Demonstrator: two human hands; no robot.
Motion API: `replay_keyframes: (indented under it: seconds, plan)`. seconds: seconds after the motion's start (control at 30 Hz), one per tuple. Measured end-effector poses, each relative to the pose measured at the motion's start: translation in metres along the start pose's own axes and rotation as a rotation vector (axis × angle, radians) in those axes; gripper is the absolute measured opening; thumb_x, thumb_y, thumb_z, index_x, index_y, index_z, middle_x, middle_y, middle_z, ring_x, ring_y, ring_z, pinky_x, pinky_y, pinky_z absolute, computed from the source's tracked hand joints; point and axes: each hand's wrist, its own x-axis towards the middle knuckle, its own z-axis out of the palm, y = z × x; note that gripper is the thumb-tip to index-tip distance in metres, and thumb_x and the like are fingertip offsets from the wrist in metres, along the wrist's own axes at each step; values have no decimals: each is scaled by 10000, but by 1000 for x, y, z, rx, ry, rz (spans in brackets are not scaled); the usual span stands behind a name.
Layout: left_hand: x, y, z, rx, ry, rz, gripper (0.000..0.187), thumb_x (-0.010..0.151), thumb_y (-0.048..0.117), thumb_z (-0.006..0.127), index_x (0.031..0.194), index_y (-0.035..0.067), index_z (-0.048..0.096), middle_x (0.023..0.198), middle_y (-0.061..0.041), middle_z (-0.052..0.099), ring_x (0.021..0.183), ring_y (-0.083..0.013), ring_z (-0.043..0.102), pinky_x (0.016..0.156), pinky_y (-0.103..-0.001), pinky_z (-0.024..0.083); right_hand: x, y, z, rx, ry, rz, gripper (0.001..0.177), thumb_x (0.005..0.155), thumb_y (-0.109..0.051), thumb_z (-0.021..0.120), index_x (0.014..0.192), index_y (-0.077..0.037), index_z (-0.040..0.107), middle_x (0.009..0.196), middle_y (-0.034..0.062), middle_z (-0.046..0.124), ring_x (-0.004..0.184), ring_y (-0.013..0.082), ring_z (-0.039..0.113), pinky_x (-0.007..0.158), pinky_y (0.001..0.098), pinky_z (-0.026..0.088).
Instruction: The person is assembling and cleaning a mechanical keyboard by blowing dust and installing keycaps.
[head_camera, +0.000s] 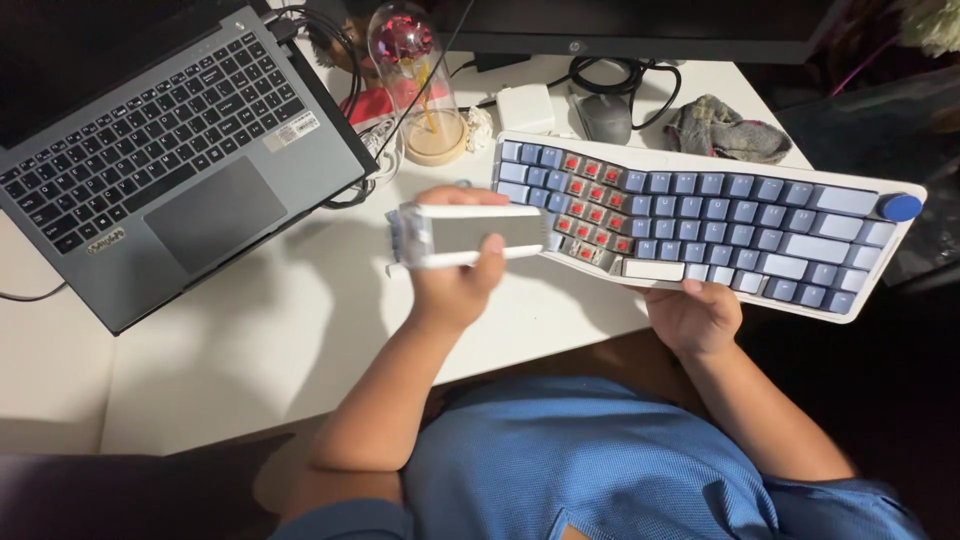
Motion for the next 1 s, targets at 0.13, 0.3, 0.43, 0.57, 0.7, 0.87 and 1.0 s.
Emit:
replay_keyframes:
  seconds: [0.13, 0.3, 0.43, 0.57, 0.7, 0.87, 1.0]
  plan:
    - [-11, 10, 23, 286, -129, 254, 420, 999, 116, 699, 1306, 75, 416, 1184, -163, 662, 1028, -231, 699, 904, -347, 594, -1, 3, 3, 11, -15, -2, 595, 912, -174, 603, 1447, 79, 541, 1405, 206, 645, 1354, 367, 608, 1205, 572, 436]
    - [-22, 16, 25, 414, -305, 102, 422, 854, 129, 804, 1201, 116, 564, 1126, -73, 711, 1029, -227, 742, 926, -340, 605, 1, 5, -1, -2, -7, -5, 557, 904, -165, 611, 1412, 61, 571, 1399, 184, 651, 1369, 341, 600, 1236, 552, 415]
    - [-14, 4, 26, 326, -173, 133, 441, 924, 156, 777, 1256, 123, 489, 1225, -61, 687, 1056, -218, 737, 932, -324, 619, 1, 9, -1, 11, 14, -20, 557, 894, -154, 628, 1415, 37, 579, 1411, 169, 650, 1353, 331, 602, 1218, 560, 422]
    - [-13, -1, 34, 591, -261, 125, 483, 837, 193, 825, 1217, 117, 536, 1107, -98, 708, 978, -279, 722, 848, -364, 600, 5, 12, 4, -91, 24, -20, 541, 888, -162, 635, 1395, 20, 587, 1392, 155, 655, 1333, 329, 613, 1198, 548, 430]
    - [-16, -9, 31, 574, -177, -6, 419, 837, 206, 813, 1178, 123, 583, 1010, -66, 740, 910, -230, 753, 820, -342, 612, 11, 13, 4, -58, 17, -10, 526, 878, -178, 644, 1368, 10, 606, 1343, 141, 676, 1311, 318, 627, 1192, 543, 447]
    - [-15, -22, 28, 241, -207, 1, 403, 920, 186, 749, 1239, 108, 516, 1167, -63, 722, 1044, -225, 729, 922, -338, 596, 17, 8, 4, -69, 15, -24, 512, 893, -179, 648, 1367, 11, 615, 1355, 140, 678, 1312, 313, 630, 1192, 539, 446]
    - [-12, -8, 29, 513, -157, 32, 385, 893, 178, 779, 1214, 117, 576, 1140, -59, 718, 1037, -216, 745, 904, -330, 602, 18, 9, 16, -89, 16, -25, 527, 875, -181, 650, 1367, 1, 607, 1366, 134, 674, 1309, 305, 630, 1180, 533, 456]
